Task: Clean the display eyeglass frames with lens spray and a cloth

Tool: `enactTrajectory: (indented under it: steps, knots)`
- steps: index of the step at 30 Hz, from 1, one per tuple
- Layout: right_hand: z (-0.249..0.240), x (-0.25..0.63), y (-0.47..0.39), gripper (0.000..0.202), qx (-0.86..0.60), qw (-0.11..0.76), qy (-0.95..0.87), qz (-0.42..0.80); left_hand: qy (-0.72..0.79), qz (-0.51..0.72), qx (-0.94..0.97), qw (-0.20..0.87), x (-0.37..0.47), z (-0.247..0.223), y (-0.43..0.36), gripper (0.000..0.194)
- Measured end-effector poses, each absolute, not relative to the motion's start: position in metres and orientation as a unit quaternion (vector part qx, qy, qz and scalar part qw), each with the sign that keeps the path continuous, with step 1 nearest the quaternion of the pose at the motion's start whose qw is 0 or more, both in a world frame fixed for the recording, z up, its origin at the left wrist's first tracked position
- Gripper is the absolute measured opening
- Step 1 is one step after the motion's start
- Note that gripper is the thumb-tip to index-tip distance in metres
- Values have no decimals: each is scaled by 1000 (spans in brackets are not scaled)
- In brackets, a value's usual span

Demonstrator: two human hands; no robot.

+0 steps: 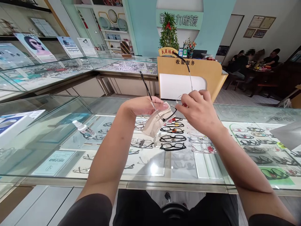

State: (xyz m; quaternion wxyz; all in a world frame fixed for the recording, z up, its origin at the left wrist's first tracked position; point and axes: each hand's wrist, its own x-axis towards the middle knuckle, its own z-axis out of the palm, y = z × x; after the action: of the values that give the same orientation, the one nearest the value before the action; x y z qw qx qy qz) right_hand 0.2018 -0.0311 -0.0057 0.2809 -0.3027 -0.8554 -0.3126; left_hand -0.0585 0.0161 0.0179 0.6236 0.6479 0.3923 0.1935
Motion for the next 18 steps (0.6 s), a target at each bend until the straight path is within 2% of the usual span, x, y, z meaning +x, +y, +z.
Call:
enactTrajectory:
  steps: [6, 9, 11, 13, 16, 18]
  knots:
    - [-8, 207, -20, 24, -329, 361, -828, -276, 322, 243, 682, 610, -45, 19, 17, 41]
    - [-8, 210, -12, 12, -363, 463, -779, -216, 310, 316, 673, 593, -37, 16, 20, 48]
    - [-8, 211, -6, 14, -381, 537, -747, -95, 307, 348, 660, 591, -30, 14, 20, 52]
    - [-7, 211, -1, 21, -382, 573, -719, 95, 307, 365, 651, 591, -24, 12, 19, 53]
    - [-8, 208, 7, 37, -338, 565, -667, 349, 320, 374, 648, 581, -14, 10, 14, 53]
    - [-10, 207, 11, 41, -308, 563, -636, 428, 328, 379, 642, 579, -9, 9, 11, 54]
